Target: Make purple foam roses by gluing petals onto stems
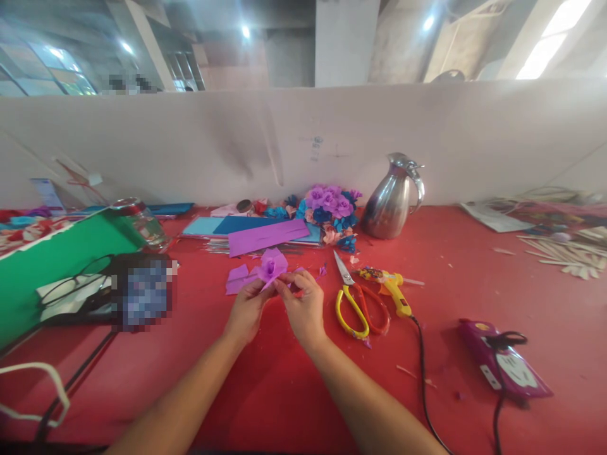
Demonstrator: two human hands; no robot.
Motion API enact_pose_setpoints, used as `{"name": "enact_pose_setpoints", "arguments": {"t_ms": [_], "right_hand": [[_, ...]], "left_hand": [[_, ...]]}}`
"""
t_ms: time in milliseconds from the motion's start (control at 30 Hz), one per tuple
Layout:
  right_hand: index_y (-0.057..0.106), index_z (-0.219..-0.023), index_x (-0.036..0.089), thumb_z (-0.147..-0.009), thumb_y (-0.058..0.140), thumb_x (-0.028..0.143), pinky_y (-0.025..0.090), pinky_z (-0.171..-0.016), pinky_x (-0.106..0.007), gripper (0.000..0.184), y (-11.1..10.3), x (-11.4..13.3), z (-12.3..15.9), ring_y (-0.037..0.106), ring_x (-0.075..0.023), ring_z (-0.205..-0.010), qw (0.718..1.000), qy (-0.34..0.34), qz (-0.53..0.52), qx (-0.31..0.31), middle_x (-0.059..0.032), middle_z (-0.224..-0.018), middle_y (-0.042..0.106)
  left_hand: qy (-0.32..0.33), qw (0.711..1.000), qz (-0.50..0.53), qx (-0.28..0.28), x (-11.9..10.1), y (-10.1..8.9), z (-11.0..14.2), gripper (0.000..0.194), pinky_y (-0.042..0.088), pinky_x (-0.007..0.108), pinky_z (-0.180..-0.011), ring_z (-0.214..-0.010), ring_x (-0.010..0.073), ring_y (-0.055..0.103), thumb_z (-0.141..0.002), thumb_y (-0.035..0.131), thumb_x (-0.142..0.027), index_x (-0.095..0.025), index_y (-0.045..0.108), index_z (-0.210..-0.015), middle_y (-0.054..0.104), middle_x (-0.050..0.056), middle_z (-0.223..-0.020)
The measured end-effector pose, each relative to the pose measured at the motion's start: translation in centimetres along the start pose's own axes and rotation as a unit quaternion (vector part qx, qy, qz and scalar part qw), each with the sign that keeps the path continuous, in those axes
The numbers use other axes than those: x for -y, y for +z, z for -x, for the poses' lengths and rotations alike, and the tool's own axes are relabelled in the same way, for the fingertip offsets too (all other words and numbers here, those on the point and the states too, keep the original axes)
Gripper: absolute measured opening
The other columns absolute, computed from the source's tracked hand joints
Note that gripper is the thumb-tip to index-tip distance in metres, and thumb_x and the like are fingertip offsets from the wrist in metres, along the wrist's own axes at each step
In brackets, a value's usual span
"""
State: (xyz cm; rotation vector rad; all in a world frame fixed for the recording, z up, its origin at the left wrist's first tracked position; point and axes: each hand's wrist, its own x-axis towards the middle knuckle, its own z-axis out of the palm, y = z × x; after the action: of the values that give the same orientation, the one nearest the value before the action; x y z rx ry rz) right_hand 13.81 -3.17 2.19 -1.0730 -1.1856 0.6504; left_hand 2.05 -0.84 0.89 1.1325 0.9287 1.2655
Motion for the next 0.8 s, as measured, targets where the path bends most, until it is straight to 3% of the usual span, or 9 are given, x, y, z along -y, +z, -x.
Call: {"name": "enact_pose_setpoints", "arguments": {"t_ms": [167, 400, 700, 800], "right_hand": [[0.071, -0.072, 0.02, -0.074, 0.064, 0.023, 0.048, -0.069, -0.027, 0.008, 0.0, -0.2, 0.2, 0.061, -0.0162, -0.069, 1.0, 0.004, 0.001, 0.01, -0.0013, -0.073, 0.069], [0.069, -0.07, 0.019, -0.073, 0.06, 0.021, 0.046, -0.068, -0.025, 0.01, -0.1, -0.2, 0.3, 0.06, -0.0159, -0.068, 1.0, 0.009, 0.021, 0.013, -0.0001, -0.072, 0.069], [0.065, -0.064, 0.02, -0.068, 0.058, 0.019, 0.045, -0.063, -0.025, 0.008, -0.2, 0.1, 0.1, 0.057, -0.0149, -0.062, 1.0, 0.01, 0.01, 0.004, 0.0006, -0.065, 0.066], [0.068, -0.071, 0.019, -0.069, 0.059, 0.021, 0.046, -0.063, -0.026, 0.009, -0.2, 0.1, -0.1, 0.056, -0.0148, -0.063, 1.0, 0.028, 0.0, 0.01, 0.0, -0.067, 0.067]], "left_hand": [[0.039, 0.998, -0.039, -0.041, 0.0, -0.2, 0.0, 0.025, 0.049, 0.037, -0.088, -0.089, 0.0213, 0.065, -0.073, 0.069, -0.034, -0.019, 0.076, -0.092, 0.075, 0.004, -0.088], [0.073, 0.987, -0.133, -0.056, 0.9, -0.9, 0.0, 0.019, 0.049, 0.033, -0.08, -0.08, 0.0192, 0.063, -0.077, 0.061, -0.026, -0.019, 0.076, -0.086, 0.072, 0.002, -0.078], [0.158, 0.956, -0.238, -0.059, 0.0, -0.8, 0.4, 0.019, 0.049, 0.029, -0.077, -0.081, 0.0191, 0.064, -0.077, 0.058, -0.02, -0.02, 0.076, -0.082, 0.073, 0.001, -0.079], [0.176, 0.951, -0.249, -0.057, 0.0, -0.8, 0.4, 0.02, 0.049, 0.029, -0.075, -0.077, 0.0185, 0.065, -0.077, 0.058, -0.018, -0.021, 0.076, -0.082, 0.074, 0.001, -0.078]]}}
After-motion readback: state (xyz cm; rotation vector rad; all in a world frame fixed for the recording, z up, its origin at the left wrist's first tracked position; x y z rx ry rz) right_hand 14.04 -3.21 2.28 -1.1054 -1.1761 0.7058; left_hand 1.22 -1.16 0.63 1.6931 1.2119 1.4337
